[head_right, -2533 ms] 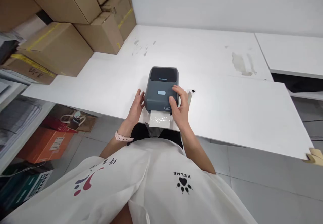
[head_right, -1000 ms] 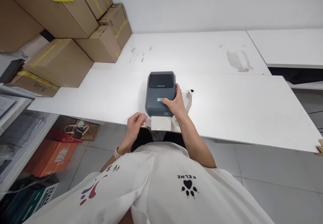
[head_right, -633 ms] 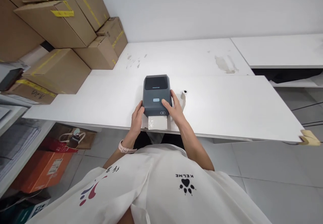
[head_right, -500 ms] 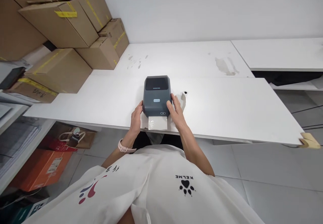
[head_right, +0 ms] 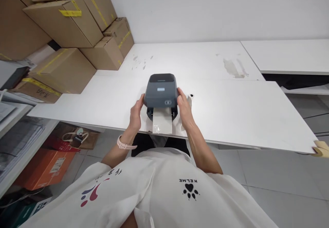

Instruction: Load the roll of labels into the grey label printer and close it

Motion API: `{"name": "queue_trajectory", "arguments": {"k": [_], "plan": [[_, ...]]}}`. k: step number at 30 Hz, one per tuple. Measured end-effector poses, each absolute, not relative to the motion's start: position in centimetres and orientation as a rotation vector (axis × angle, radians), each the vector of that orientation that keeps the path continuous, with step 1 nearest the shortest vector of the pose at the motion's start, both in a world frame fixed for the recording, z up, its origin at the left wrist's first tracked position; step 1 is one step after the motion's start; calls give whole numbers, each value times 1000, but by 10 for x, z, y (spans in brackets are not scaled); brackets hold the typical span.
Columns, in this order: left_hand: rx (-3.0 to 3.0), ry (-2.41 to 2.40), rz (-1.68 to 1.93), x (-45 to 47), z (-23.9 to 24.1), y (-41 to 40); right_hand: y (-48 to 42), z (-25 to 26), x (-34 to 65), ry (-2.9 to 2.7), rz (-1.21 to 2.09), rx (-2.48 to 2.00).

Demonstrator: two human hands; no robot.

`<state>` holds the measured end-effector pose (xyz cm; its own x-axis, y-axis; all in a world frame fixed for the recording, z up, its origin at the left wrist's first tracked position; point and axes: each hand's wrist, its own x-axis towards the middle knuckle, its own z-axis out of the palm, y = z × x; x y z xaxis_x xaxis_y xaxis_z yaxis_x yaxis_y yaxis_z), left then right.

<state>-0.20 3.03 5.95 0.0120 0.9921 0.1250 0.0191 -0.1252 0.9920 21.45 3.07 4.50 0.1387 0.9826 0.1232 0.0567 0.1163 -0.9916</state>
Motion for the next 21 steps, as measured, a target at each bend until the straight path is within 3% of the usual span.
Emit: {"name": "queue_trajectory", "arguments": {"k": [4,12,21], "plan": [[1396,1082,1373,2,70,78,78,74,218,-1346,829,-1174],[1362,1357,1080,11,16,121,172,97,221,-1487,676,-1312],[1401,1412,1117,14,4,127,133,106,208,-2085,286,-1441]]}}
